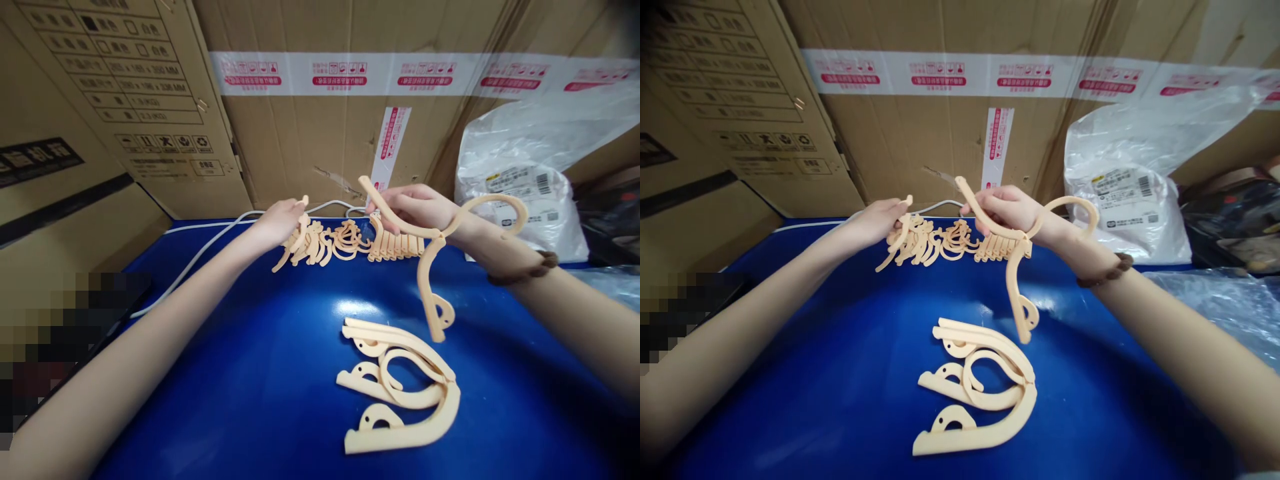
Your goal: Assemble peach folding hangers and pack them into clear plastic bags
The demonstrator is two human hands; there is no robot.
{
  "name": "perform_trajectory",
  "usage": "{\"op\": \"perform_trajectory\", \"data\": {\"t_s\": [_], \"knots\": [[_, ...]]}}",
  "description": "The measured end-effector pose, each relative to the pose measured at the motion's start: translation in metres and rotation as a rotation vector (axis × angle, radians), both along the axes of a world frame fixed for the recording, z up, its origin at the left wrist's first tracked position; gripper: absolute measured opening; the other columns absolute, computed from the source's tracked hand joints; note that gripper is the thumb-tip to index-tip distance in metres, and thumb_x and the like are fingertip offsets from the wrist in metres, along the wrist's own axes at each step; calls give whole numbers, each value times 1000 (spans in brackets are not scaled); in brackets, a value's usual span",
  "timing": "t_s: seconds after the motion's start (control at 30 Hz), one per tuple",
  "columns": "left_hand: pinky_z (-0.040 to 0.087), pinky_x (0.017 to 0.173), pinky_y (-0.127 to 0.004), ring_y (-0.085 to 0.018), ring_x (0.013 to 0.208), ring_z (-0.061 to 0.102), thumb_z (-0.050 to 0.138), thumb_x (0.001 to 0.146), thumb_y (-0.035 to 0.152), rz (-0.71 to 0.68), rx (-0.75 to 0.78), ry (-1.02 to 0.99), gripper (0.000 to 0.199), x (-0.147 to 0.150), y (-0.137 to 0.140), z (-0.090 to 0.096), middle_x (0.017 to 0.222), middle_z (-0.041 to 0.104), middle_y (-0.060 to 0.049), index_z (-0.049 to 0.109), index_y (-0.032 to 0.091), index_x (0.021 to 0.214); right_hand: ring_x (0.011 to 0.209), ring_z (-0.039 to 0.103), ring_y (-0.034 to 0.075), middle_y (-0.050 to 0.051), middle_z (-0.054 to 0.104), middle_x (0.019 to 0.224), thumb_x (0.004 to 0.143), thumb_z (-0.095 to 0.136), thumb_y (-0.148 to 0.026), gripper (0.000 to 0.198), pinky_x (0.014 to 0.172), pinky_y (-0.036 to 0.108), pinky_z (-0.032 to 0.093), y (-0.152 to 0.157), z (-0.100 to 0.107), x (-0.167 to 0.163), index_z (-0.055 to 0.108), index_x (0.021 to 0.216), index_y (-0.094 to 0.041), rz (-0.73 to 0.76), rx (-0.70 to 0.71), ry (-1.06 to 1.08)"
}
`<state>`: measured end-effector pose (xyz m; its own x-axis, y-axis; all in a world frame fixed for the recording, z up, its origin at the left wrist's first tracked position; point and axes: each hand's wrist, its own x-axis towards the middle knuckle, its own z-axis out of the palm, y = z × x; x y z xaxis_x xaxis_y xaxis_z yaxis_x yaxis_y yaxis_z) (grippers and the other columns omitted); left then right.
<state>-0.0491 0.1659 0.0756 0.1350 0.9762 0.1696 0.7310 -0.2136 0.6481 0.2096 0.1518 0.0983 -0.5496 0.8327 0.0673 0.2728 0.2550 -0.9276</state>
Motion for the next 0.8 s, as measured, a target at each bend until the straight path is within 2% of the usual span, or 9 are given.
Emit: {"op": "perform_trajectory", "data": {"t_s": [0.13,0.23,0.37,0.43,0.5,0.53,0.6,0.7,0.8], "knots": [[29,58,-28,-15,54,45,48,89,24,53,-71,56,31,-21,13,-13,57,49,0,47,20,59,51,44,9,-6,55,56,92,46,-27,20,51,26,29,-9,4,-6,63,100,-18,-176,-91,271],[30,59,-28,-17,60,51,61,83,30,91,-44,87,14,-26,13,-23,65,58,-1,57,19,75,53,47,9,-5,57,59,91,47,-25,16,51,25,31,-11,5,-10,61,95,-19,-270,-126,381],[36,69,-29,-21,79,59,63,84,46,140,87,81,35,-14,0,-19,89,67,-6,58,19,106,56,48,10,1,67,75,87,49,-23,8,56,25,39,-6,1,-11,56,84,-20,-389,-113,496],[40,77,-30,-22,92,61,51,91,54,29,89,-85,39,0,-10,-11,102,68,-8,63,19,102,66,56,12,5,71,90,86,47,-23,4,65,27,46,-4,-2,-11,51,83,-22,-485,-33,524],[44,73,-29,-21,86,62,31,96,62,-134,-168,-350,59,14,-21,-2,95,70,-9,69,17,90,83,64,15,7,71,105,84,48,-25,2,74,30,51,-3,-5,-10,47,86,-25,-564,60,503],[46,69,-29,-21,82,63,32,95,66,-215,-338,-467,62,20,-26,1,92,71,-10,70,16,91,91,65,17,7,70,111,83,50,-26,7,77,32,52,-3,-6,-9,46,89,-25,-579,96,477],[47,64,-27,-17,72,63,50,92,60,-259,-487,-680,49,29,-34,4,88,71,-9,70,15,89,98,65,19,7,69,114,79,58,-27,15,79,34,54,-4,-6,-6,48,91,-26,-572,155,418],[52,71,-23,-14,79,68,68,88,30,-318,-509,-909,18,33,-39,4,94,72,-8,68,13,92,89,67,20,4,71,97,73,71,-29,22,77,36,54,-7,-1,0,56,88,-24,-488,262,295],[55,70,-22,-17,90,72,70,84,15,-367,-500,-990,14,31,-40,3,108,71,-10,65,13,97,80,67,21,4,71,85,74,75,-37,21,73,36,52,-12,6,5,63,82,-22,-417,455,9]]}}
